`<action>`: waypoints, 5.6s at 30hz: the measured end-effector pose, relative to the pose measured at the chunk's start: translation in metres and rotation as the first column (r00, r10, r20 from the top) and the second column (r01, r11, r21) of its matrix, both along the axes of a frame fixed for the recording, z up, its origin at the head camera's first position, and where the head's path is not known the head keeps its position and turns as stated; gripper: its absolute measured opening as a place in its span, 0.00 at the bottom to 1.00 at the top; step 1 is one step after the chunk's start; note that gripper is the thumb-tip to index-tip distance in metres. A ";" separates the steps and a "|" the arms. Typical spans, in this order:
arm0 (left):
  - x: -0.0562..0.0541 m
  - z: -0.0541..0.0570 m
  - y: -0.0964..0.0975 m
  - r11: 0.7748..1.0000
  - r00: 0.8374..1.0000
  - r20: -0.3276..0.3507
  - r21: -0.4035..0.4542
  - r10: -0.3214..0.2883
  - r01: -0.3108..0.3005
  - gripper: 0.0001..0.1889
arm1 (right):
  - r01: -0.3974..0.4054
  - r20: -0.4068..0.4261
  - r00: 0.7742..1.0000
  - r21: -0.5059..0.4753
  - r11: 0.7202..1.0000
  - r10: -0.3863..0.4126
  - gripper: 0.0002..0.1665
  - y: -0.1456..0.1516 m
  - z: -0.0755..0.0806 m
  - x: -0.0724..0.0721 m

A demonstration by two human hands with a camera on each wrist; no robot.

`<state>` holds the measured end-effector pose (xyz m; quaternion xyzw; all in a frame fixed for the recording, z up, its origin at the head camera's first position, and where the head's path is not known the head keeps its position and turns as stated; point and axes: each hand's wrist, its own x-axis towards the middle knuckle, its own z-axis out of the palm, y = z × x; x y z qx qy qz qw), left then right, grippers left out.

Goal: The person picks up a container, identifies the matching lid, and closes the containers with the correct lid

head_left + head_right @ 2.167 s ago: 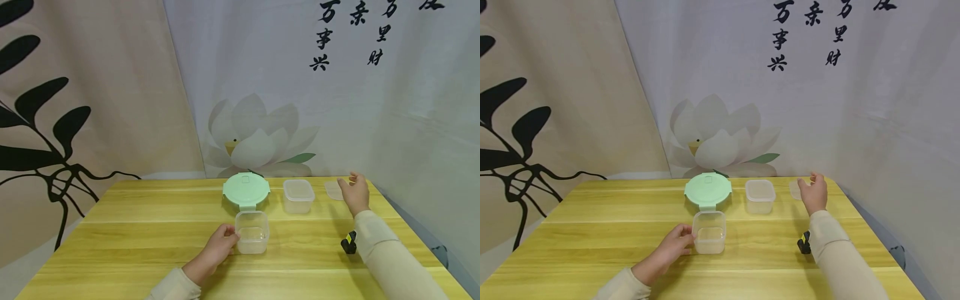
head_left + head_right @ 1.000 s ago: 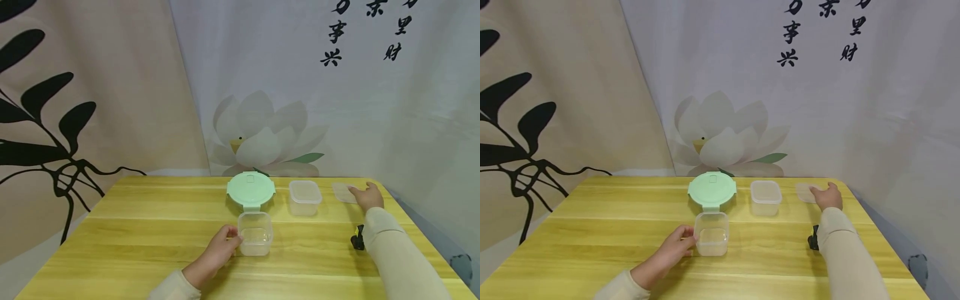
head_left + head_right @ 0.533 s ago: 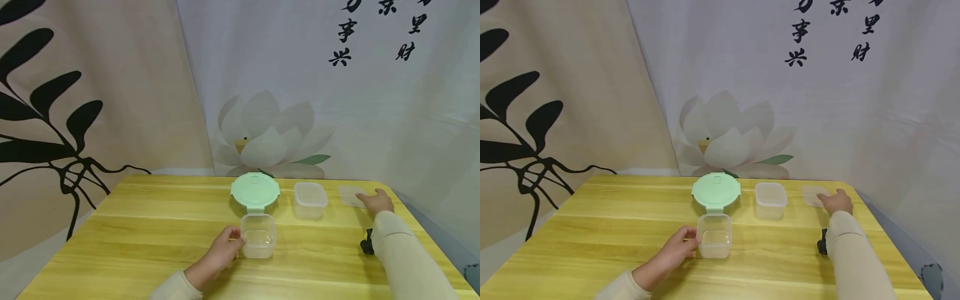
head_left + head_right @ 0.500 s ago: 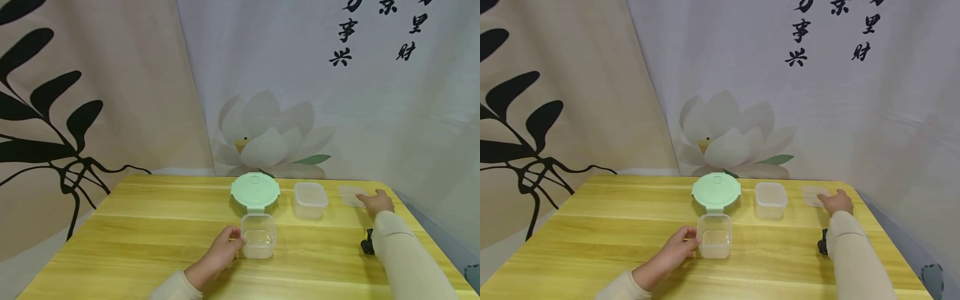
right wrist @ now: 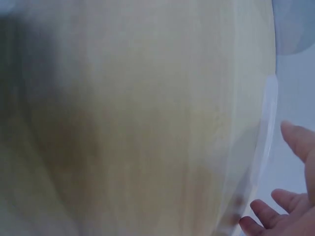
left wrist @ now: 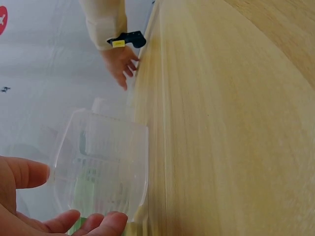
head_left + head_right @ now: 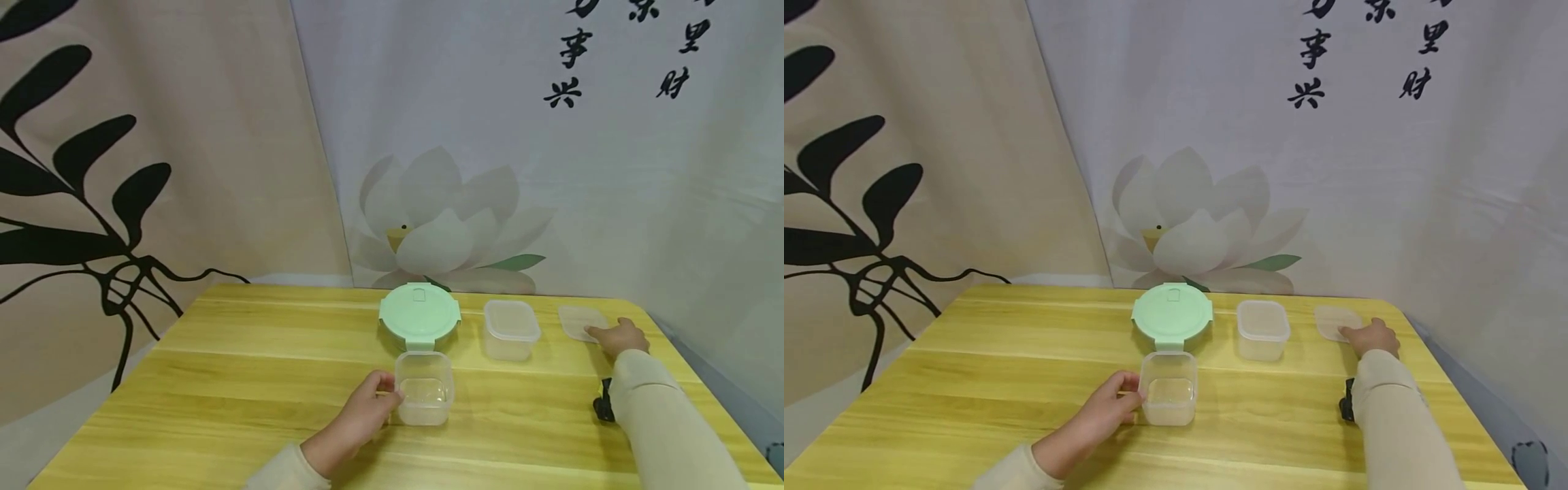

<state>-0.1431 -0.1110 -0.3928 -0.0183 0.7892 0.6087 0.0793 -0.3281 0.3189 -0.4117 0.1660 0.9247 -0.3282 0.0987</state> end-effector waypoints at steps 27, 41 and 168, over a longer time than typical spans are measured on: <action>0.000 0.000 0.000 1.000 1.000 0.002 0.008 -0.008 0.008 0.20 | -0.147 0.056 0.989 0.247 0.958 0.137 0.45 0.001 -0.007 -0.012; 0.001 0.001 0.000 1.000 1.000 -0.003 0.006 0.004 -0.004 0.21 | -0.114 0.079 0.992 0.188 0.976 0.101 0.43 -0.002 -0.003 -0.012; -0.013 0.052 -0.010 0.999 0.993 -0.120 -0.035 0.008 -0.012 0.20 | -0.484 -0.537 0.806 -0.360 0.797 0.247 0.27 -0.154 0.076 0.122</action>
